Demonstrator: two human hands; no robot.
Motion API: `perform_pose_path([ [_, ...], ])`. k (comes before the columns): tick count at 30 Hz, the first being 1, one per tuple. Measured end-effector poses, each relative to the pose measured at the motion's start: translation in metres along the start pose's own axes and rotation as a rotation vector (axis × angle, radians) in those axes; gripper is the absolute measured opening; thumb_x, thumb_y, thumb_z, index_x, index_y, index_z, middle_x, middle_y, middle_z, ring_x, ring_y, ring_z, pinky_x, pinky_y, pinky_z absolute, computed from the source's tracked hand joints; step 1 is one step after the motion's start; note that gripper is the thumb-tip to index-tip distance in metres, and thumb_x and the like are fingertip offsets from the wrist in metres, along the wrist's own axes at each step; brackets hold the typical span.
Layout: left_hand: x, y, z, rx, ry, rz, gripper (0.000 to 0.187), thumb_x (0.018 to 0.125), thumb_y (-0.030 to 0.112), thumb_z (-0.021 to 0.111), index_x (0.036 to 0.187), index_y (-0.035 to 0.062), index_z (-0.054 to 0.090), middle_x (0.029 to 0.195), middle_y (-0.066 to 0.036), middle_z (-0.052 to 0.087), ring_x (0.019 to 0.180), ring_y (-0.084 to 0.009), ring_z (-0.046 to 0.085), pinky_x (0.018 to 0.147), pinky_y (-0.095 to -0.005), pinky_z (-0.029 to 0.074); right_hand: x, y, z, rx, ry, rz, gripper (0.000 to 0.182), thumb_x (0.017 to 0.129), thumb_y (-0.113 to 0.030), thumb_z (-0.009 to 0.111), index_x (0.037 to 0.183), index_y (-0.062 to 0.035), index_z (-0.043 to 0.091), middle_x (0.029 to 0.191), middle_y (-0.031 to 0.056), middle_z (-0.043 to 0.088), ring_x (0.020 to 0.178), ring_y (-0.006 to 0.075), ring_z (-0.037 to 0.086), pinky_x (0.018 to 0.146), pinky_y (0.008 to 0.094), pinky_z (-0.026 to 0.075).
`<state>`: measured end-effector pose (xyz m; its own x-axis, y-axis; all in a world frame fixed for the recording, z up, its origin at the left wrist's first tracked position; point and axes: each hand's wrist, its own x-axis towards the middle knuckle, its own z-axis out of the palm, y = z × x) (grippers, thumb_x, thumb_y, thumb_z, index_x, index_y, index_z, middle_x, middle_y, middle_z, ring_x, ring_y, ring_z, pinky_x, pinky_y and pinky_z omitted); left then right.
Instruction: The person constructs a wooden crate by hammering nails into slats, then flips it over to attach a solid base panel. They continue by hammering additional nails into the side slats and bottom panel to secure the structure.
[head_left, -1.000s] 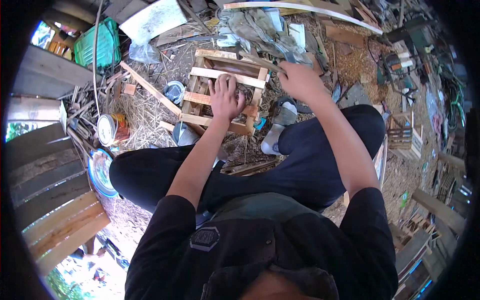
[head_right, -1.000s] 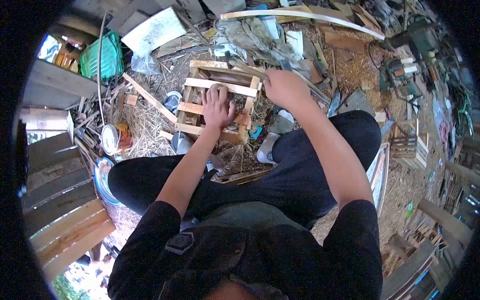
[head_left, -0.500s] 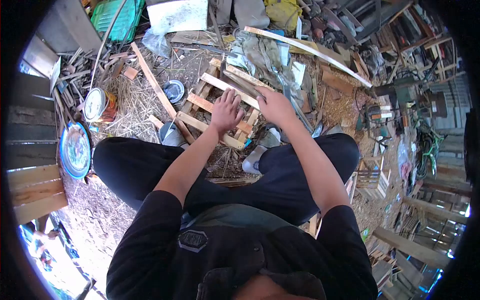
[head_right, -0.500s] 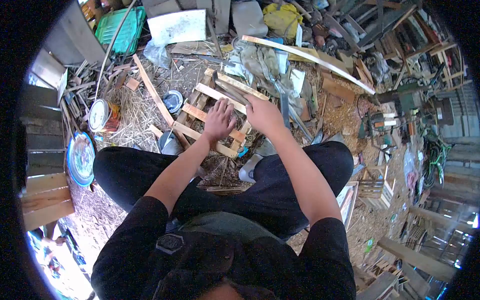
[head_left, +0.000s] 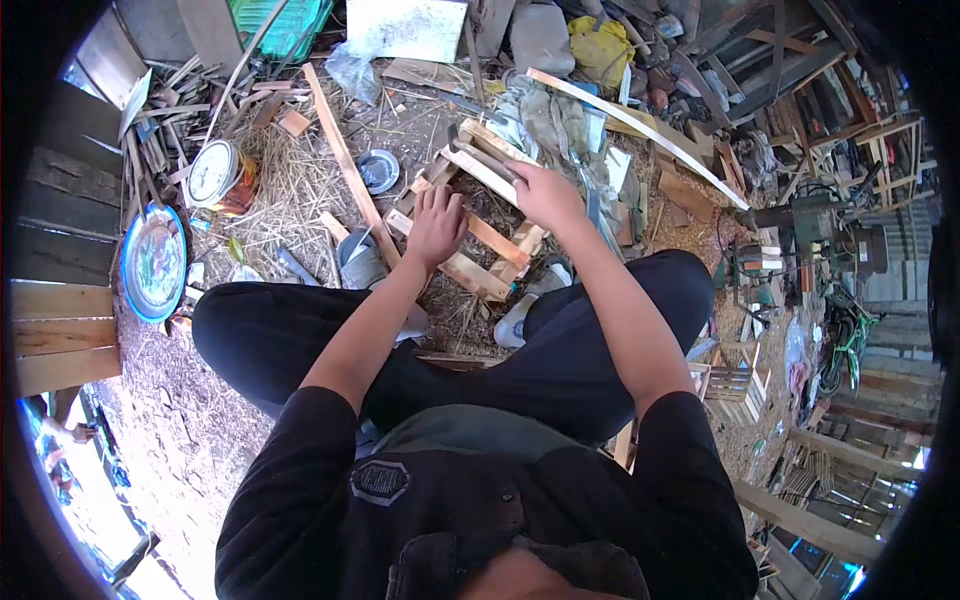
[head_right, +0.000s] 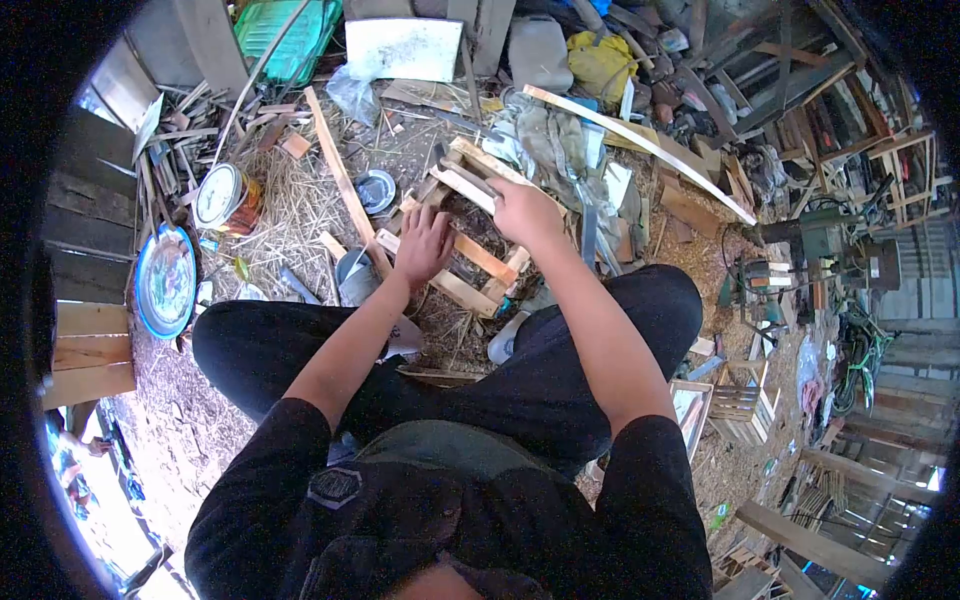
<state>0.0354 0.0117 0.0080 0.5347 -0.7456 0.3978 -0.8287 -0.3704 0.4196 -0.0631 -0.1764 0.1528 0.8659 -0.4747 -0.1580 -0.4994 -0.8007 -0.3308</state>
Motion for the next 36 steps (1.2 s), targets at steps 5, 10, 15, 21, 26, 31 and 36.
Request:
perform_pose_path([
  [5, -0.003, -0.002, 0.0, 0.009, 0.015, 0.037, 0.028, 0.096, 0.025, 0.062, 0.115, 0.0049, 0.057, 0.115, -0.02, 0.055, 0.116, -0.0407, 0.051, 0.106, -0.0536, 0.038, 0.005, -0.009, 0.009, 0.013, 0.032, 0.006, 0.043, 0.099, -0.025, 0.056, 0.14, -0.0281, 0.067, 0.111, 0.0166, 0.076, 0.101, 0.0359, 0.073, 0.091, 0.0485, 0.058],
  [10, -0.005, -0.005, 0.002, 0.002, 0.061, 0.067, 0.029, 0.096, 0.027, 0.062, 0.112, 0.0041, 0.055, 0.115, -0.02, 0.054, 0.114, -0.0403, 0.051, 0.105, -0.0525, 0.039, -0.001, -0.011, 0.013, 0.026, 0.053, -0.003, 0.04, 0.1, -0.026, 0.056, 0.138, -0.0276, 0.067, 0.11, 0.019, 0.075, 0.101, 0.0389, 0.072, 0.09, 0.0498, 0.058],
  [15, -0.007, -0.009, 0.008, 0.011, -0.013, 0.057, 0.037, 0.099, 0.031, 0.06, 0.122, 0.0025, 0.057, 0.126, -0.021, 0.055, 0.127, -0.0403, 0.05, 0.115, -0.0533, 0.035, -0.002, -0.002, 0.023, 0.025, 0.085, -0.02, 0.041, 0.1, -0.026, 0.055, 0.14, -0.0283, 0.066, 0.11, 0.0182, 0.076, 0.102, 0.0377, 0.072, 0.091, 0.0492, 0.058],
  [21, -0.012, -0.022, 0.017, 0.067, -0.119, 0.177, 0.062, 0.099, 0.054, 0.058, 0.131, 0.0009, 0.059, 0.135, -0.019, 0.057, 0.141, -0.0375, 0.045, 0.127, -0.0522, 0.024, -0.033, -0.027, 0.007, 0.085, 0.173, 0.141, 0.038, 0.102, -0.028, 0.057, 0.139, -0.0273, 0.067, 0.109, 0.019, 0.076, 0.101, 0.039, 0.073, 0.089, 0.0474, 0.057],
  [26, -0.004, -0.02, -0.002, 0.01, -0.235, 0.171, 0.073, 0.079, 0.07, 0.074, 0.116, 0.0081, 0.066, 0.12, -0.012, 0.061, 0.13, -0.0334, 0.05, 0.125, -0.0513, 0.027, -0.043, 0.004, 0.01, 0.268, 0.301, 0.103, 0.039, 0.1, -0.024, 0.063, 0.138, -0.0179, 0.067, 0.102, 0.0182, 0.077, 0.094, 0.035, 0.075, 0.084, 0.0424, 0.057],
  [31, 0.012, -0.032, 0.01, -0.087, -0.269, 0.213, 0.066, 0.076, 0.069, 0.077, 0.103, 0.0097, 0.071, 0.108, -0.011, 0.065, 0.116, -0.0336, 0.057, 0.114, -0.0503, 0.037, -0.065, 0.003, -0.045, 0.536, 0.135, 0.202, 0.037, 0.103, -0.023, 0.061, 0.138, -0.0111, 0.067, 0.087, 0.0086, 0.073, 0.062, 0.0163, 0.063, 0.057, 0.0334, 0.049],
  [36, 0.045, -0.011, -0.01, 0.062, -0.603, 0.046, 0.076, 0.081, 0.079, 0.065, 0.111, 0.0095, 0.079, 0.117, -0.011, 0.073, 0.124, -0.0336, 0.057, 0.114, -0.0493, 0.037, -0.07, -0.024, -0.123, 0.764, 0.08, 0.258, 0.037, 0.105, -0.023, 0.059, 0.14, -0.0114, 0.066, 0.081, 0.0022, 0.067, 0.058, 0.0093, 0.054, 0.05, 0.0277, 0.042],
])
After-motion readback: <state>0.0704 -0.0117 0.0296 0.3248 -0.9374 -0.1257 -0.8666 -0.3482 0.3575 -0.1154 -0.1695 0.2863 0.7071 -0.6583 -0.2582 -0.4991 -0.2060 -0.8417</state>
